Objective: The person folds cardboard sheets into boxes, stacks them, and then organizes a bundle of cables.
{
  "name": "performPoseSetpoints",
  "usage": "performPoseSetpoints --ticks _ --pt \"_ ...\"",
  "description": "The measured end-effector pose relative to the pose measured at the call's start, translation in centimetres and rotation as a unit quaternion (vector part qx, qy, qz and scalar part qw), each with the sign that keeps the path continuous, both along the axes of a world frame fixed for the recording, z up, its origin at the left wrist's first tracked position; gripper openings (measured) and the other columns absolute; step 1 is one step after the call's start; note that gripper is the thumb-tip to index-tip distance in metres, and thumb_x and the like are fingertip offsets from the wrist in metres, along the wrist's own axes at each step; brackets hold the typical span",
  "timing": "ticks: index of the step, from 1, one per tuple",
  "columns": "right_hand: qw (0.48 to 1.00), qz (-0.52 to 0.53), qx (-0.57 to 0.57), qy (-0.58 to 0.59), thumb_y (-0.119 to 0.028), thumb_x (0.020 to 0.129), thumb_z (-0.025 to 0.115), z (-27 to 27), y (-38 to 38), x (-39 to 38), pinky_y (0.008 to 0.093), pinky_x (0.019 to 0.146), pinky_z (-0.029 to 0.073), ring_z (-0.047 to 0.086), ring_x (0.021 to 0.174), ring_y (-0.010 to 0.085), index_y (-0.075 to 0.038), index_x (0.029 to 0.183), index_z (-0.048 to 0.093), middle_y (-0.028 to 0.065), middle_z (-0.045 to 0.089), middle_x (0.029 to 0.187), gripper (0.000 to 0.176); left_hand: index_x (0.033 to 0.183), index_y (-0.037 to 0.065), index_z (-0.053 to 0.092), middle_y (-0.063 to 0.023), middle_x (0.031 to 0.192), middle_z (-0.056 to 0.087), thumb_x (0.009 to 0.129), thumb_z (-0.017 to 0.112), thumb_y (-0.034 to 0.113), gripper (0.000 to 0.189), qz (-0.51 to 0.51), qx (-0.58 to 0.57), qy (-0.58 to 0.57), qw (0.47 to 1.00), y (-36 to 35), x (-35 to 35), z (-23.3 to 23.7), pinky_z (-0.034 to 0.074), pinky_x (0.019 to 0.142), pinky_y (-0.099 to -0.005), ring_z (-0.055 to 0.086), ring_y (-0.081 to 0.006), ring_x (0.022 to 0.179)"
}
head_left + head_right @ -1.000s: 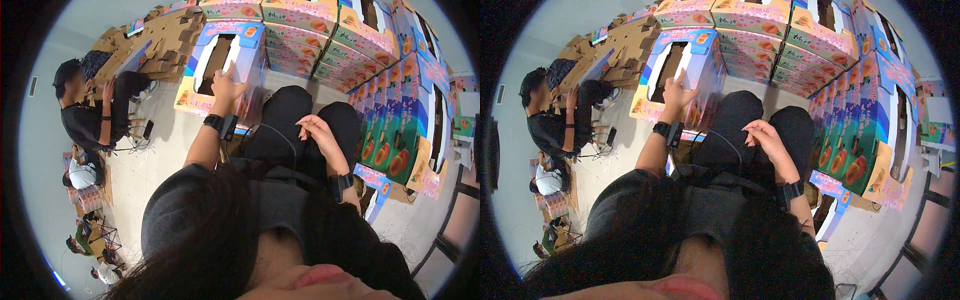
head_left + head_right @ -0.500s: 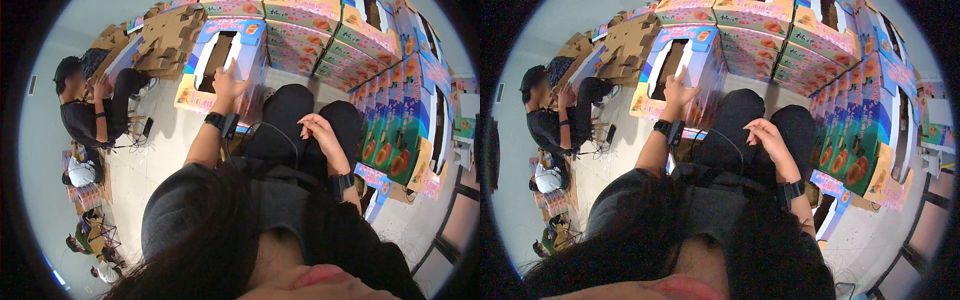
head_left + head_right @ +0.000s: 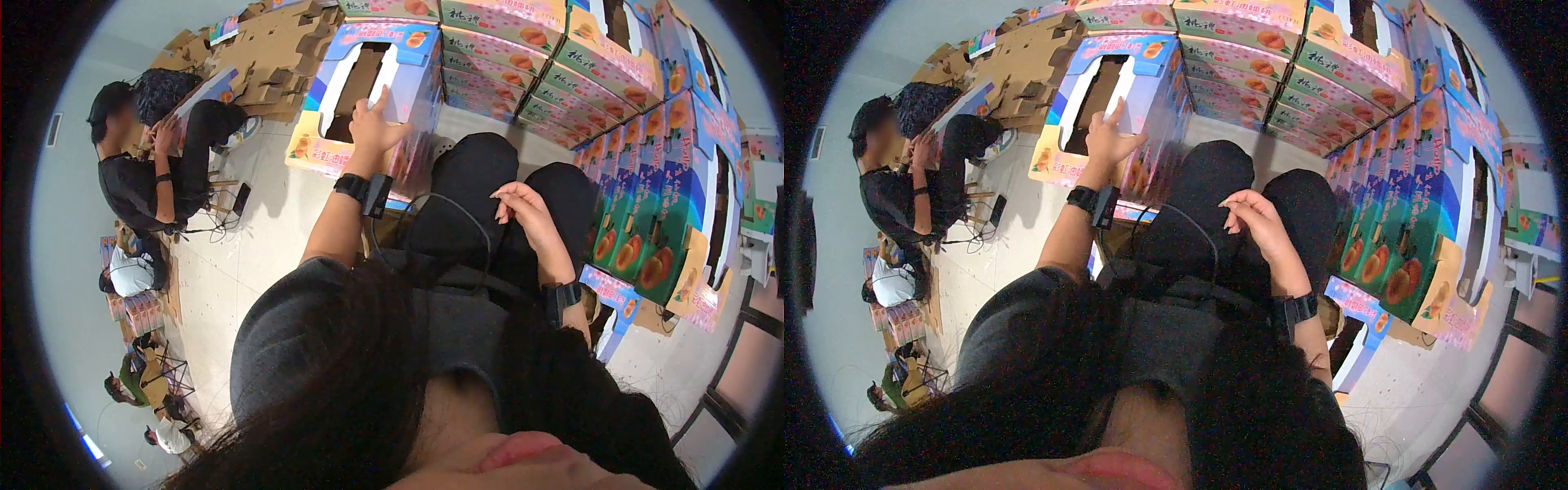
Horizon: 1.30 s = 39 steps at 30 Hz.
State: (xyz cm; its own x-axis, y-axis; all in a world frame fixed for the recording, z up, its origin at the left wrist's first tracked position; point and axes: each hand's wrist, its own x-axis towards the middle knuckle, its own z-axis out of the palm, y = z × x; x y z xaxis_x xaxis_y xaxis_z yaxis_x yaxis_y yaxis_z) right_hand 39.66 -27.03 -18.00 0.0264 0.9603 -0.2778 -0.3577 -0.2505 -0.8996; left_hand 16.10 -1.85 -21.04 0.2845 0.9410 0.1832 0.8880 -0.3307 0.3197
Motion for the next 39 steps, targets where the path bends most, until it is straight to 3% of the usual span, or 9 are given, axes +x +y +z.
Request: performPoseSetpoints --ticks 12,17,22,24,26,32,36,37,39 --pt "1.0 -0.014 0.0 -0.024 -0.012 0.092 0.051 0.3 0.0 -0.4 0.0203 0.058 0.045 0.055 0.06 0.0083 -0.004 0.095 0.063 0.0012 0.059 0.066 0.015 0.134 0.022 0.049 -0.024 0.116 0.048 0.054 0.07 0.054 0.089 0.001 0.021 -0.03 0.999 -0.5 0.3 0.2 0.042 0.088 -0.0486 0.05 -0.0398 0.108" --pt "0.98 0.017 0.067 -0.186 -0.006 0.089 0.055 4.6 -2.1 0.0 0.0257 0.064 0.049 0.06 0.073 0.011 -0.002 0.102 0.059 0.002 0.058 0.081 0.014 0.127 0.019 0.056 -0.0228 0.121 0.044 0.059 0.073 0.06 0.082 -0.01 0.104 -0.019 0.994 -0.9 0.4 0.5 0.039 0.091 -0.0494 0.042 -0.0395 0.115" --pt "0.866 0.142 0.152 -0.456 -0.009 0.084 0.063 20.3 -8.1 3.3 0.0275 0.067 0.047 0.059 0.075 0.0123 -0.003 0.11 0.06 0.0066 0.061 0.083 0.027 0.118 0.013 0.06 -0.0208 0.126 0.044 0.067 0.072 0.057 0.068 0.002 0.168 -0.073 0.983 -1.6 0.5 1.3 0.03 0.097 -0.0494 0.04 -0.0374 0.117" --pt "0.83 0.088 0.129 -0.536 -0.01 0.081 0.065 24.1 -10.2 6.0 0.0287 0.068 0.048 0.059 0.074 0.0147 -0.002 0.108 0.061 0.0088 0.063 0.084 0.028 0.117 0.012 0.06 -0.0202 0.126 0.045 0.069 0.072 0.054 0.065 -0.019 0.162 -0.129 0.978 -1.1 0.4 1.1 0.03 0.097 -0.0496 0.04 -0.0362 0.118" --pt "0.809 -0.028 -0.047 -0.585 -0.012 0.08 0.066 28.4 -10.4 7.6 0.0297 0.07 0.048 0.06 0.076 0.0167 -0.001 0.105 0.062 0.0088 0.064 0.085 0.028 0.122 0.013 0.056 -0.0198 0.126 0.046 0.072 0.071 0.048 0.064 -0.044 0.124 -0.134 0.982 -0.9 0.1 1.0 0.029 0.098 -0.0505 0.04 -0.0351 0.12" --pt "0.65 -0.131 -0.038 -0.748 -0.02 0.081 0.066 29.2 -8.6 21.1 0.0333 0.086 0.045 0.059 0.093 0.0232 -0.003 0.107 0.061 0.0118 0.064 0.098 0.031 0.138 0.01 0.039 -0.0238 0.145 0.028 0.077 0.065 0.044 0.075 -0.129 0.054 -0.038 0.989 -2.6 -0.7 0.5 0.017 0.108 -0.055 0.02 -0.0396 0.137" --pt "0.569 -0.193 -0.136 -0.788 -0.044 0.081 0.064 25.9 -5.3 27.3 0.0402 0.1 0.038 0.049 0.119 0.0366 0.005 0.125 0.05 0.0269 0.052 0.124 0.067 0.145 0.01 0.025 -0.0216 0.151 0.014 0.075 0.065 0.044 0.088 -0.155 0.033 0.014 0.987 -3.7 -0.3 2.2 0.011 0.11 -0.0554 0.013 -0.0387 0.14" --pt "0.552 -0.173 -0.228 -0.783 -0.055 0.075 0.065 24.6 -4.7 27.4 0.0417 0.106 0.031 0.039 0.129 0.0357 0.007 0.137 0.034 0.0304 0.043 0.133 0.092 0.146 0.01 0.023 -0.0214 0.151 0.013 0.074 0.066 0.043 0.09 -0.156 0.026 0.021 0.987 -3.9 -0.3 2.3 0.01 0.11 -0.0555 0.012 -0.0388 0.14" --pt "0.608 -0.099 -0.368 -0.697 -0.058 0.07 0.068 23.4 -4.0 25.5 0.041 0.107 0.029 0.036 0.13 0.0392 0.006 0.141 0.023 0.0327 0.038 0.135 0.106 0.147 0.011 0.02 -0.0209 0.152 0.012 0.073 0.068 0.043 0.093 -0.159 0.015 0.035 0.986 -3.8 -0.3 2.7 0.009 0.11 -0.0555 0.012 -0.0389 0.14"
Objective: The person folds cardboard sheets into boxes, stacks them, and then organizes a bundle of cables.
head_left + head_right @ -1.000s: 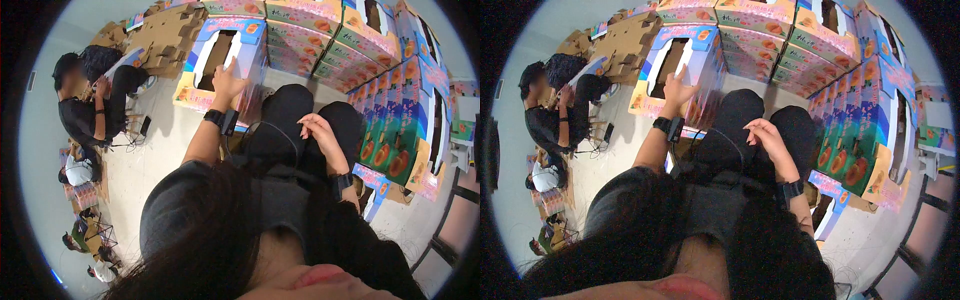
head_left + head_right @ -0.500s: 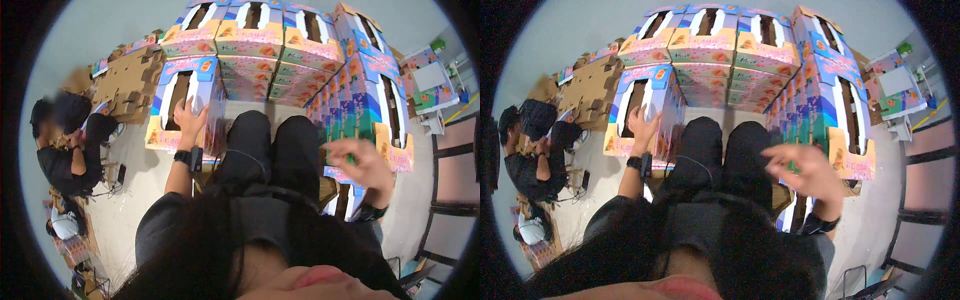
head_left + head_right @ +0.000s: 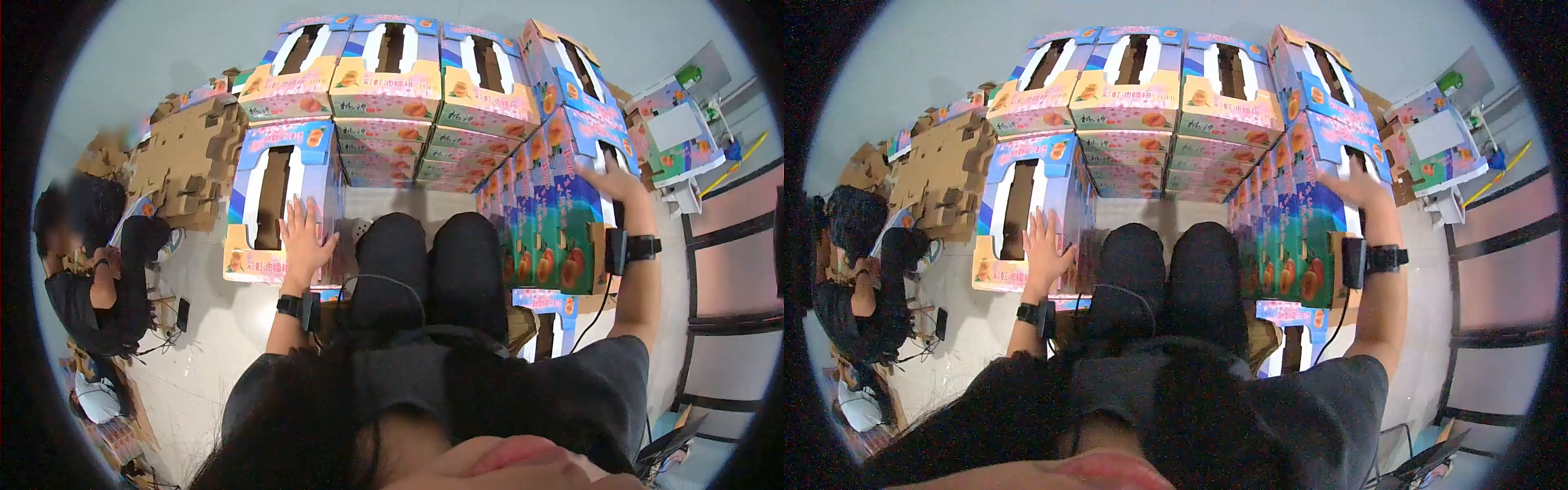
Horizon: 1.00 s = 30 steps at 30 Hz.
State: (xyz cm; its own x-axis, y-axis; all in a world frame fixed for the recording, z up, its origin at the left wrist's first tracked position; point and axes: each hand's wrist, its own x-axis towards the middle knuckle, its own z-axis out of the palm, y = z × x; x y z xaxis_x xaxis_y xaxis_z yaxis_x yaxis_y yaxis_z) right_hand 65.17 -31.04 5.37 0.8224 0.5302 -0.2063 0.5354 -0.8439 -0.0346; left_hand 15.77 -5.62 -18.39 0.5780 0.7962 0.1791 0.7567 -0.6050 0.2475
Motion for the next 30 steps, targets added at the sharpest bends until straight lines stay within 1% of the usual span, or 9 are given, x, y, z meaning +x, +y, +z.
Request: performPoseSetpoints --ticks 4,8,12,16,22,23,25,28,30 --pt "0.998 0.008 0.053 0.018 -0.061 0.059 0.073 -5.1 -1.9 -0.5 0.0402 0.108 0.028 0.031 0.13 0.0469 0.005 0.144 0.007 0.0386 0.029 0.137 0.127 0.147 0.011 0.021 -0.0208 0.152 0.012 0.071 0.07 0.042 0.095 0.001 -0.003 -0.004 1.0 0.4 0.0 -0.5 0.008 0.11 -0.0556 0.011 -0.0398 0.14" --pt "0.997 -0.018 0.077 -0.011 -0.054 0.054 0.074 -4.6 -2.3 -1.4 0.0441 0.103 0.035 0.032 0.128 0.0517 -0.014 0.148 0.009 0.048 0.024 0.132 0.122 0.146 0.011 0.021 -0.0212 0.152 0.013 0.07 0.07 0.042 0.095 -0.002 -0.002 0.01 1.0 0.2 0.1 -0.3 0.009 0.11 -0.0561 0.011 -0.0399 0.14" --pt "0.99 -0.013 0.142 -0.018 -0.057 0.053 0.073 -3.7 -3.5 -0.7 0.0433 0.105 0.033 0.033 0.126 0.0528 -0.012 0.147 0.02 0.0464 0.028 0.132 0.117 0.146 0.012 0.022 -0.0213 0.151 0.013 0.07 0.07 0.044 0.096 -0.009 0.007 -0.002 1.0 0.4 -0.2 -0.9 0.009 0.109 -0.057 0.01 -0.0395 0.14" --pt "0.975 0.059 0.211 -0.039 -0.047 0.064 0.074 -2.3 -5.6 -0.1 0.0363 0.101 0.037 0.049 0.119 0.036 0.008 0.14 0.024 0.032 0.049 0.126 0.106 0.147 0.014 0.021 -0.0216 0.151 0.013 0.07 0.07 0.048 0.097 -0.013 -0.007 0.004 1.0 0.5 -0.4 -0.9 0.008 0.108 -0.0605 0.008 -0.0394 0.14" --pt "0.935 0.14 0.322 -0.053 -0.041 0.067 0.074 4.3 -6.3 -8.9 0.0356 0.088 0.045 0.057 0.105 0.0277 0.002 0.141 0.028 0.0263 0.055 0.118 0.097 0.147 0.016 0.02 -0.0251 0.149 0.015 0.073 0.067 0.054 0.095 -0.038 -0.061 -0.067 0.995 1.6 -0.4 -0.5 0.005 0.103 -0.0686 0.006 -0.0464 0.138" --pt "0.928 0.163 0.324 -0.082 -0.042 0.067 0.074 5.2 -6.1 -10.8 0.0366 0.085 0.046 0.056 0.104 0.0298 0.0 0.142 0.029 0.0265 0.054 0.118 0.096 0.146 0.011 0.022 -0.0265 0.146 0.025 0.076 0.07 0.046 0.092 -0.048 -0.014 -0.065 0.997 1.1 0.1 1.1 0.013 0.106 -0.0624 0.019 -0.0457 0.136" --pt "0.928 0.181 0.285 -0.156 -0.039 0.069 0.075 7.3 -5.0 -15.6 0.0362 0.09 0.043 0.054 0.105 0.0317 -0.001 0.142 0.029 0.0239 0.053 0.117 0.094 0.143 0.004 0.026 -0.0249 0.139 0.037 0.077 0.072 0.03 0.084 -0.182 0.007 -0.245 0.952 0.3 1.7 4.9 0.026 0.106 -0.0512 0.035 -0.0399 0.13" --pt "0.907 0.215 0.294 -0.209 -0.051 0.065 0.068 8.6 -2.5 -21.4 0.0404 0.088 0.044 0.054 0.104 0.0347 -0.002 0.143 0.027 0.0245 0.051 0.113 0.101 0.14 0.001 0.028 -0.0211 0.132 0.046 0.077 0.071 0.017 0.078 -0.218 -0.325 -0.545 0.742 -4.7 5.9 12.0 0.036 0.102 -0.0402 0.046 -0.0316 0.123" --pt "0.885 0.244 0.333 -0.215 -0.054 0.063 0.065 8.2 -0.9 -24.1 0.0404 0.081 0.045 0.055 0.094 0.0338 -0.001 0.143 0.026 0.0236 0.05 0.105 0.104 0.144 0.005 0.021 -0.0189 0.133 0.043 0.075 0.073 0.019 0.087 -0.297 -0.257 -0.512 0.764 -7.3 7.4 13.1 0.039 0.099 -0.0408 0.046 -0.0282 0.121"
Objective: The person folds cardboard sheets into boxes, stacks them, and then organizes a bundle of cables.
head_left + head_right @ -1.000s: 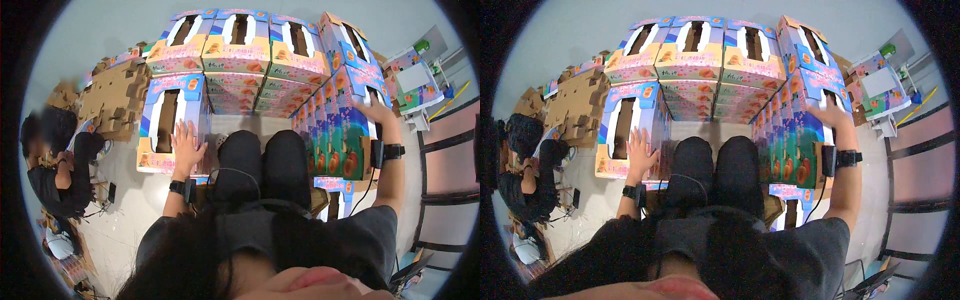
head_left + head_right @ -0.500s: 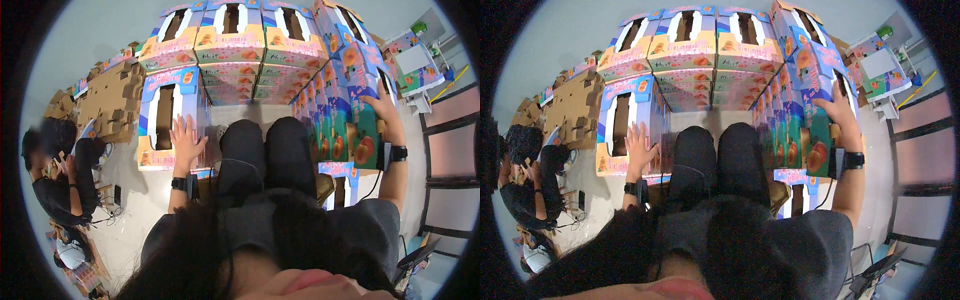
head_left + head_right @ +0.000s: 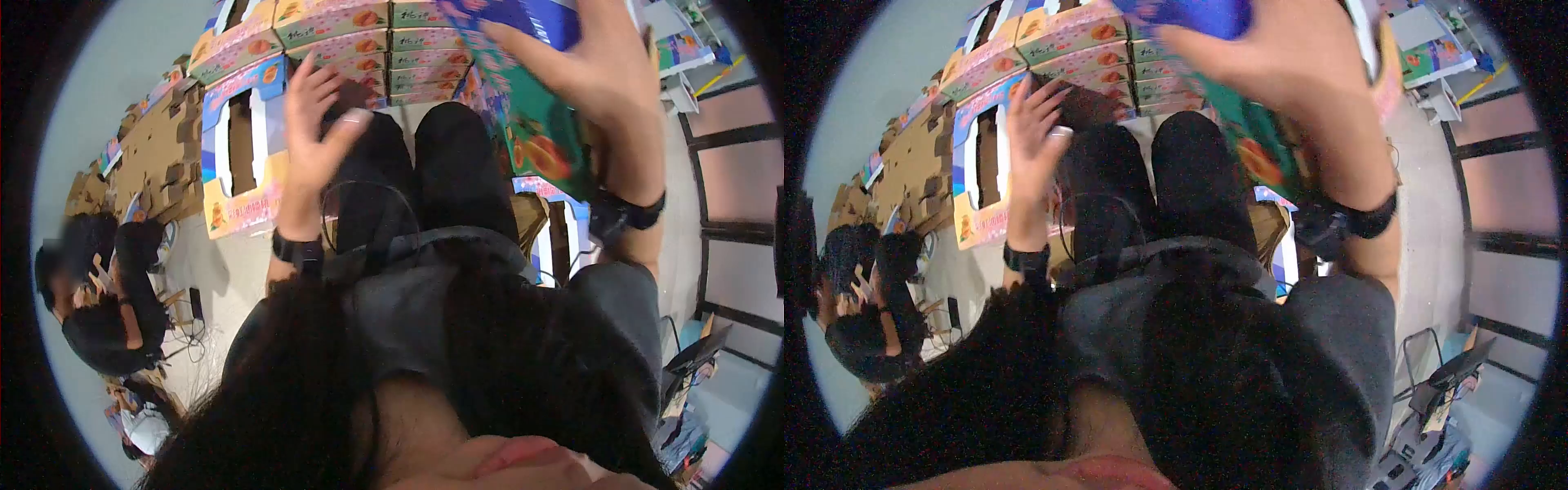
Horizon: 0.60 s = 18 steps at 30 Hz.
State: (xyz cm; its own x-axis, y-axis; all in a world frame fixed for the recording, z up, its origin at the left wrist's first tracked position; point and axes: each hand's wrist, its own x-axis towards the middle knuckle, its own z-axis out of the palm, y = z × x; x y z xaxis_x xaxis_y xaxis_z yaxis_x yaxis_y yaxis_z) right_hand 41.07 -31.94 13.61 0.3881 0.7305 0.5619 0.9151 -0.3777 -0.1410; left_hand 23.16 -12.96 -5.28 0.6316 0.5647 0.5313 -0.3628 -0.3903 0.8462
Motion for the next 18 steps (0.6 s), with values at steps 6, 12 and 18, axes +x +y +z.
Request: performPoseSetpoints --ticks 6,12,18 --pt "0.964 0.186 0.188 -0.035 -0.037 0.063 0.072 -2.5 6.2 -7.0 0.0399 0.066 0.044 0.049 0.075 0.0323 -0.004 0.145 0.023 0.0187 0.043 0.09 0.1 0.138 0.008 -0.031 -0.0236 0.144 0.018 0.061 0.087 0.026 0.142 -0.022 0.085 0.002 0.996 -8.8 1.0 2.0 0.027 0.107 -0.0423 0.028 -0.0329 0.133" --pt "0.94 0.207 0.271 0.005 -0.032 0.06 0.076 -4.5 9.1 -12.2 0.04 0.065 0.046 0.051 0.078 0.0342 -0.006 0.145 0.023 0.0197 0.044 0.093 0.104 0.14 0.006 -0.026 -0.0189 0.147 0.009 0.062 0.086 0.021 0.137 0.143 0.029 -0.004 0.989 -8.8 -1.4 1.0 0.027 0.108 -0.0404 0.026 -0.0285 0.134" --pt "0.942 0.264 0.193 0.071 -0.042 0.068 0.075 -5.0 8.7 -13.5 0.0425 0.093 0.04 0.048 0.111 0.039 -0.006 0.14 0.036 0.0251 0.048 0.12 0.09 0.145 0.009 -0.013 -0.0163 0.147 0.014 0.057 0.089 0.018 0.135 0.209 0.029 -0.018 0.977 -6.1 -4.6 -0.4 0.029 0.107 -0.0418 0.027 -0.0284 0.134"
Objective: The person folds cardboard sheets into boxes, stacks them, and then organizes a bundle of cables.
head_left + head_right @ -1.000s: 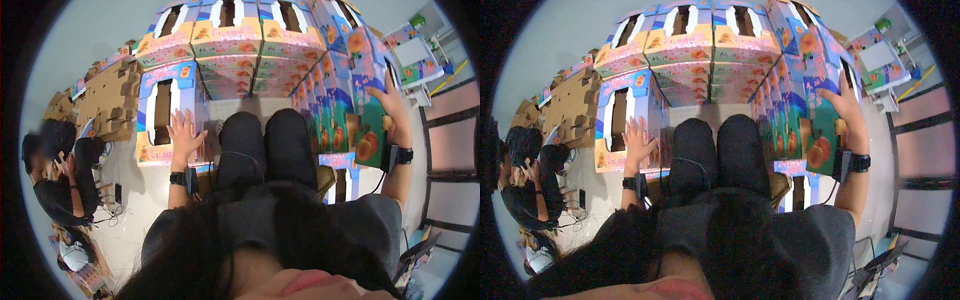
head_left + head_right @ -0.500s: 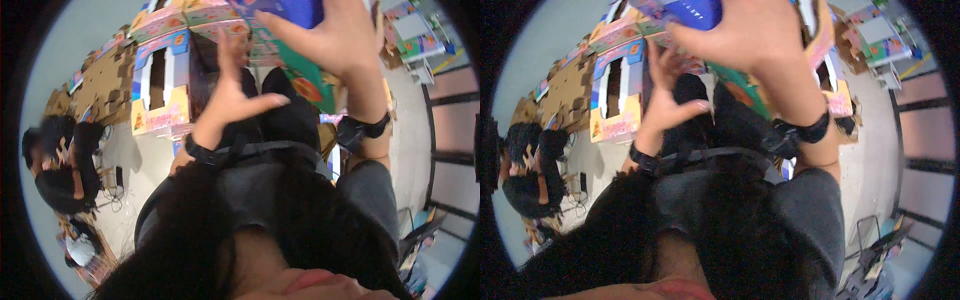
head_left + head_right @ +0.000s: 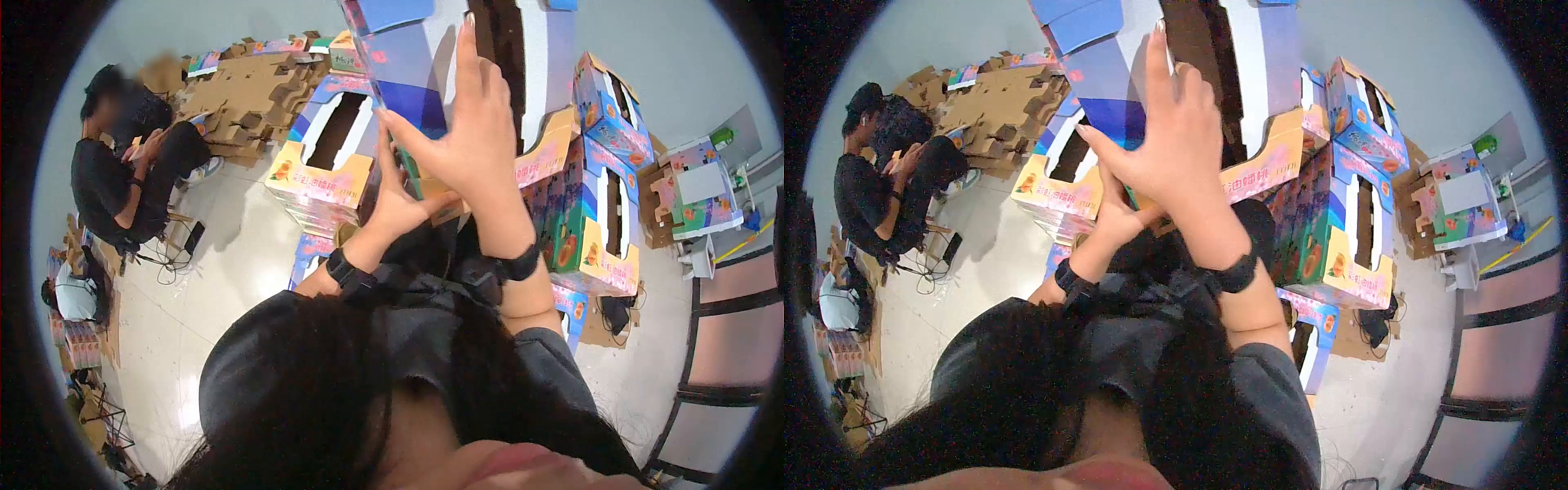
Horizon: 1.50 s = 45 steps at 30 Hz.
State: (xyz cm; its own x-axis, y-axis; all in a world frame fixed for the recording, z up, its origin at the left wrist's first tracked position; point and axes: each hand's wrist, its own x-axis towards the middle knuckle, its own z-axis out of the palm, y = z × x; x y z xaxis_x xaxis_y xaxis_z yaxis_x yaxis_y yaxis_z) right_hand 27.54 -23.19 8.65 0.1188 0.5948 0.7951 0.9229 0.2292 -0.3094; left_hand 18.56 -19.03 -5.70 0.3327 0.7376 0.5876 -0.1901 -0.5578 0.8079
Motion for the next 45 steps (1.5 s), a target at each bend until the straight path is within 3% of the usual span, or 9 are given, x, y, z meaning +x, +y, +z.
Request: performPoseSetpoints --ticks 6,7,11,12,14,27,33,38,45 --pt "0.99 -0.102 0.051 -0.077 -0.032 0.074 0.075 1.3 -3.2 7.4 0.0442 0.102 0.032 0.042 0.122 0.0363 -0.003 0.128 0.047 0.0204 0.046 0.129 0.068 0.148 0.011 0.0 -0.0155 0.135 0.039 0.06 0.084 0.005 0.121 -0.148 -0.199 -0.087 0.965 2.0 -5.0 1.2 0.042 0.099 -0.0402 0.046 -0.0264 0.122" --pt "0.993 -0.11 0.012 -0.048 -0.04 0.07 0.075 0.4 -3.2 9.6 0.0458 0.103 0.032 0.039 0.124 0.0396 -0.003 0.133 0.044 0.028 0.043 0.13 0.079 0.148 0.011 0.002 -0.0151 0.134 0.04 0.06 0.084 0.005 0.12 -0.143 -0.209 -0.082 0.964 2.4 -5.8 1.0 0.042 0.099 -0.0398 0.046 -0.0259 0.121" --pt "0.943 0.099 -0.229 0.218 -0.032 0.079 0.071 -8.5 -0.8 17.6 0.0376 0.105 0.032 0.038 0.128 0.0282 0.003 0.142 0.024 0.0197 0.039 0.138 0.086 0.148 0.012 0.005 -0.0137 0.135 0.04 0.06 0.081 0.002 0.116 -0.139 -0.271 -0.063 0.95 3.2 -8.5 -0.5 0.041 0.1 -0.039 0.046 -0.0253 0.122" --pt "0.85 0.244 -0.26 0.388 -0.023 0.08 0.07 -7.5 -1.7 14.7 0.0354 0.102 0.036 0.041 0.126 0.0259 0.002 0.142 0.021 0.0169 0.041 0.136 0.083 0.148 0.012 0.006 -0.0133 0.136 0.04 0.061 0.081 0.001 0.115 -0.155 -0.301 -0.077 0.938 2.9 -8.9 -0.4 0.04 0.101 -0.0389 0.046 -0.0252 0.123" --pt "0.711 0.235 -0.344 0.567 -0.016 0.077 0.072 -10.4 -1.8 14.7 0.0318 0.097 0.041 0.053 0.113 0.0221 0.0 0.14 0.027 0.012 0.052 0.125 0.078 0.148 0.013 0.006 -0.0122 0.137 0.04 0.061 0.078 -0.002 0.114 -0.168 -0.338 -0.104 0.92 2.1 -9.2 0.2 0.038 0.103 -0.0395 0.044 -0.0252 0.125" --pt "0.689 0.33 -0.257 0.592 -0.01 0.073 0.074 -16.7 -1.0 9.1 0.0333 0.086 0.048 0.059 0.099 0.019 -0.001 0.125 0.043 0.0109 0.058 0.112 0.061 0.149 0.015 0.002 -0.0104 0.147 0.025 0.057 0.081 0.002 0.122 -0.107 -0.298 -0.082 0.945 2.9 -14.3 -2.3 0.029 0.107 -0.037 0.032 -0.0236 0.132" --pt "0.704 0.298 -0.273 0.584 -0.015 0.075 0.073 -15.2 1.2 6.8 0.0334 0.084 0.049 0.06 0.096 0.0203 -0.001 0.123 0.046 0.0114 0.059 0.109 0.056 0.15 0.015 0.004 -0.0111 0.14 0.039 0.06 0.079 0.003 0.117 -0.064 -0.259 -0.124 0.956 3.3 -16.3 0.0 0.034 0.103 -0.0353 0.042 -0.0242 0.126" --pt "0.677 0.352 -0.318 0.562 -0.045 0.086 0.058 -12.0 5.9 2.9 0.0354 0.093 0.043 0.053 0.111 0.0189 -0.004 0.129 0.044 0.0065 0.055 0.119 0.061 0.145 0.01 0.023 -0.0123 0.129 0.05 0.062 0.077 0.006 0.1 -0.008 -0.265 -0.119 0.957 3.9 -23.0 -0.1 0.042 0.097 -0.0366 0.052 -0.024 0.115" --pt "0.628 0.488 -0.305 0.523 -0.054 0.086 0.054 -9.9 13.1 -3.8 0.0351 0.097 0.039 0.046 0.121 0.0203 -0.01 0.135 0.04 0.0035 0.048 0.132 0.068 0.136 0.005 0.036 -0.0115 0.113 0.059 0.052 0.075 0.004 0.093 0.136 -0.229 -0.125 0.956 -0.2 -35.7 -0.5 0.045 0.095 -0.0381 0.059 -0.025 0.105"
